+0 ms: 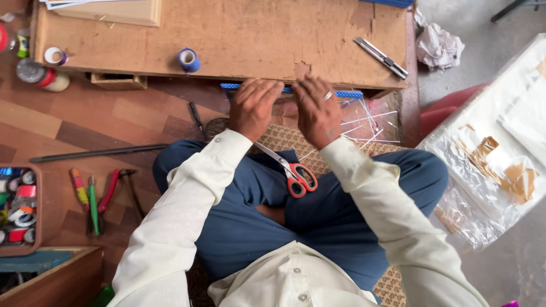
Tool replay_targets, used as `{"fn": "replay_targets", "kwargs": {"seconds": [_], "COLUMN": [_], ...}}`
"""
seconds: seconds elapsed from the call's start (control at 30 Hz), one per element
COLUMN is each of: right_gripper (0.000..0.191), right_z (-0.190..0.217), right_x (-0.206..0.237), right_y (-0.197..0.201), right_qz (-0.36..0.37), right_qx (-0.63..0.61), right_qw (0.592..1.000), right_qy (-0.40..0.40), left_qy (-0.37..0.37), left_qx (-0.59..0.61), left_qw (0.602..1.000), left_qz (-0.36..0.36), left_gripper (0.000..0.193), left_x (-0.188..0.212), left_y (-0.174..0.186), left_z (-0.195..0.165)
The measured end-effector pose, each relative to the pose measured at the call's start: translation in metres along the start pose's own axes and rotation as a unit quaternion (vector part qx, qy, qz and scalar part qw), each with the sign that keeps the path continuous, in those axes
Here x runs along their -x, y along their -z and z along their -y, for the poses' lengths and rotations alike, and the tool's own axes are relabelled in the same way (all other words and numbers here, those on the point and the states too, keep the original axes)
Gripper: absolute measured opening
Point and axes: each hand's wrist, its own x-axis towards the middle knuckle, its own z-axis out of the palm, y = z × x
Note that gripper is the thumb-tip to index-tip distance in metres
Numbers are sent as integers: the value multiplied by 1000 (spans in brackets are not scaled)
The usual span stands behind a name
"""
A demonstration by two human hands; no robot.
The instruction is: The person sits on the floor and frames a printed image by applying blue decorative tape to the edges of a cardboard backing, then places the print on the backing and trims excess material with scissors. The person repeats the process for another print, stacking the finished framed items on the table.
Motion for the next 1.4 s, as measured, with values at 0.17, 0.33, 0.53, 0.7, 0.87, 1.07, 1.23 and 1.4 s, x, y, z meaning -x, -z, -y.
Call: {"fn": "replay_targets", "kwargs": {"seconds": [0.17,0.33,0.53,0.7,0.87,1.07,1.23,1.4], "right_gripper": [23,20,18,13,15,17,17,17], "right_z": [-15,-52,-84,-118,-123,-119,-114,-115], "right_x": [10,3,25,58,72,69,68,68], "right_y": [-10,-14,17,40,19,13,13,13], "right_qz": [18,174,204,195,72,5,4,8], "right_qx": [-31,-74,-82,-126,-336,-436,-421,-435], "right_qw": [999,978,973,940,878,822,822,817], "right_qy": [-21,-83,-68,-251,-335,-367,-384,-378], "left_qy": [47,84,121,308,400,412,414,509], "left_qx": [33,48,55,145,377,208,111,78], "left_qw": [998,982,973,935,820,861,884,840], "left_qz": [30,162,190,104,-160,-214,-185,-170], "left_gripper": [15,12,8,17,26,51,75,63], "left_x": [-5,-18,-3,32,61,59,43,30], "left_y": [-4,-4,30,34,-26,-44,-24,-21], "left_z": [1,18,45,78,76,37,5,12]}}
